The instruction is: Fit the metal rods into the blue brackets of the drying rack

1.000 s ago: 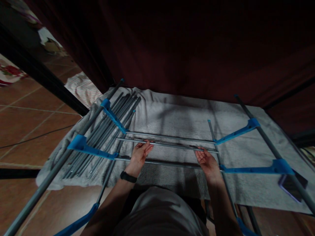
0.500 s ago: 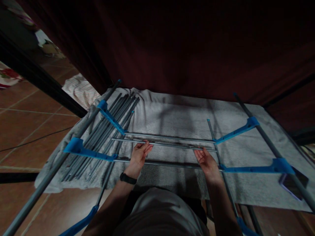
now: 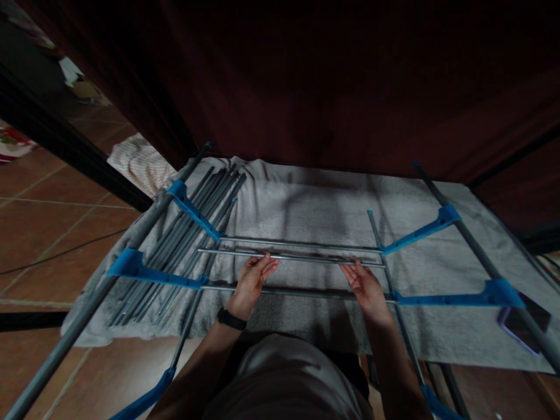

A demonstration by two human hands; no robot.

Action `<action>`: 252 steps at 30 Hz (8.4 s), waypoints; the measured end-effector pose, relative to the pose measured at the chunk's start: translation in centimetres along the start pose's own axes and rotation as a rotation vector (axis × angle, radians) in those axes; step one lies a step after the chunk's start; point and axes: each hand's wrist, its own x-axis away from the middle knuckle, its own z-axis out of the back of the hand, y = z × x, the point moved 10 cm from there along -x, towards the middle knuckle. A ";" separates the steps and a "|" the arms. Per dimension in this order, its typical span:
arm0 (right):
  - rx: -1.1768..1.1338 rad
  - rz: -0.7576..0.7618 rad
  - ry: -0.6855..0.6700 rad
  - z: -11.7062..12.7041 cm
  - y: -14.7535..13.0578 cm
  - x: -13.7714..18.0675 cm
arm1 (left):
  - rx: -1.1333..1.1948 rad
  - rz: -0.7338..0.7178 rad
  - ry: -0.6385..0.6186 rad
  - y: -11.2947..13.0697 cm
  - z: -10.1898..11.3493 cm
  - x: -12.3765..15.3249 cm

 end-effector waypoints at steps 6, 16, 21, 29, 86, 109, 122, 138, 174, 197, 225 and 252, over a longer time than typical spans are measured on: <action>0.036 0.017 -0.011 0.1 0.1 -0.4 | -0.357 -0.049 -0.178 -0.8 -1.7 0.4; 0.064 0.017 0.014 0.3 -0.1 -0.3 | -1.351 -1.084 -0.307 3.5 -7.6 6.2; 0.062 0.007 0.020 0.2 0.0 -0.2 | -1.567 -1.060 -0.421 1.1 -8.0 5.2; 0.037 0.020 0.010 -0.5 -0.9 0.3 | -1.480 -0.973 -0.454 1.5 -6.6 3.9; 0.003 0.109 0.061 -1.0 -7.8 -3.6 | -1.300 -0.895 -0.488 2.9 -10.6 3.5; 0.049 -0.111 0.056 -0.4 -0.5 -1.9 | -1.785 -1.056 -0.472 1.2 -9.2 3.5; 0.054 -0.153 0.147 1.1 0.3 -2.3 | -1.962 -1.007 -0.334 1.4 -6.8 1.4; 0.147 -0.100 0.134 1.2 0.5 -2.6 | -2.008 -1.012 -0.329 0.4 -7.0 1.7; 0.151 -0.049 0.026 0.2 0.3 -2.6 | -2.007 -1.032 -0.036 3.2 -5.9 1.9; 0.140 -0.074 0.058 0.5 0.5 -2.7 | -1.920 -1.091 -0.106 3.0 -6.0 2.0; 0.099 -0.054 0.115 0.5 0.6 -2.8 | -1.914 -1.108 -0.088 3.5 -6.2 2.4; 0.106 -0.066 0.177 -0.1 0.0 -1.8 | -1.929 -1.096 -0.192 3.0 -6.8 2.9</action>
